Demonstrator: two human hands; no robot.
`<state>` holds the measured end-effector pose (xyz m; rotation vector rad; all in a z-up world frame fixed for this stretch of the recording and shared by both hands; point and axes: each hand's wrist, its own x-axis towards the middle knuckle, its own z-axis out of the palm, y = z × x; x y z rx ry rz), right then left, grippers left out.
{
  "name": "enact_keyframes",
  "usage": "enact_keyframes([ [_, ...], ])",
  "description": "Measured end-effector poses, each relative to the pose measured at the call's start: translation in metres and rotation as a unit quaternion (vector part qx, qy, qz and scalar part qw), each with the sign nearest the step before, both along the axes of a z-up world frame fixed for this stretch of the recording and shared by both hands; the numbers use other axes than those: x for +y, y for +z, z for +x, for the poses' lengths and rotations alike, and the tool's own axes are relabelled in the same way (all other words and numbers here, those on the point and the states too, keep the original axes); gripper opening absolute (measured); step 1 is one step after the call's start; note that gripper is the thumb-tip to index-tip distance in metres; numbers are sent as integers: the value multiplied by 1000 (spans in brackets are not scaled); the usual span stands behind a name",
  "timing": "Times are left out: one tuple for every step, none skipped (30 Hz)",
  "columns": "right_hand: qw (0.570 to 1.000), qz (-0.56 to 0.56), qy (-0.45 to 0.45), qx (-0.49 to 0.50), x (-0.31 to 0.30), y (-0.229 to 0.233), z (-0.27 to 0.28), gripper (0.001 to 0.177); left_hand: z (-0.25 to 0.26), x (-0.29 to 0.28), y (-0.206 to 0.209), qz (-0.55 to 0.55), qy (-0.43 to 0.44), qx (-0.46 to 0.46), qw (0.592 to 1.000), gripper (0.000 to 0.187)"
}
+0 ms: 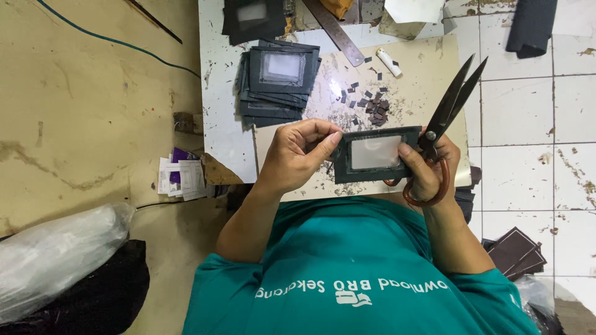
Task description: Trimming the edges of small leather frames using scissors on a workshop table
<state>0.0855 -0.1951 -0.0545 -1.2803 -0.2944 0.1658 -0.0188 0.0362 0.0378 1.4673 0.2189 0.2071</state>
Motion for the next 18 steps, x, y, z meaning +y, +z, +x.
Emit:
enact_keyframes([
  [1000, 0, 0, 1, 0, -2, 1, 20, 0, 0, -2, 0, 0, 1, 1000, 12],
  [1000, 2, 2, 1, -1, -4, 1, 20, 0, 1, -4, 6, -1, -2, 1000, 12],
  [1000, 4, 3, 1, -1, -7, 2, 21, 0, 1, -5, 13, -3, -4, 1000, 12],
  [1000, 4, 3, 2, 0, -4, 0, 21, -1, 1, -6, 12, -3, -3, 1000, 12],
  [1000, 4, 1, 3, 1, -2, -1, 21, -1, 1, -7, 17, -4, -4, 1000, 11],
  [1000, 5, -2, 3, 2, 0, -3, 22, -1, 1, -8, 21, -5, -5, 1000, 11],
  [1000, 4, -2, 3, 4, 4, -4, 22, -1, 1, -9, 20, -5, -5, 1000, 11],
  [1000, 9, -5, 6, 6, 7, -5, 22, -1, 0, -10, 17, -5, -7, 1000, 11],
  [1000, 13, -8, 9, 8, 10, -6, 22, -1, 0, -10, 13, -5, -9, 1000, 10],
  [1000, 13, -8, 8, 3, -2, -2, 22, -2, 0, -12, 13, -4, -10, 1000, 10],
  [1000, 6, -5, 3, -2, -13, 3, 22, -2, 0, -14, 5, -4, -9, 1000, 11],
  [1000, 0, -3, -3, -7, -25, 8, 21, -2, 1, -15, -3, -5, -10, 1000, 12],
  [1000, 1, -3, -4, -6, -16, 6, 21, -2, -1, -13, -2, -5, -11, 1000, 12],
  [996, -58, -22, -58, -4, -6, 7, 17, -1, -1, -9, -11, 5, -9, 1000, 13],
  [986, -116, -41, -112, -2, 5, 7, 16, 0, -1, -6, -21, 15, -7, 1000, 14],
  [986, -114, -39, -115, 3, 17, 8, 16, 0, -1, -8, -19, 18, -9, 1000, 14],
  [987, -96, -49, -120, 8, 29, 9, 24, -1, -2, -9, -28, 27, -9, 999, 15],
  [987, -80, -57, -124, 12, 42, 10, 35, -1, -2, -11, -39, 36, -8, 999, 16],
])
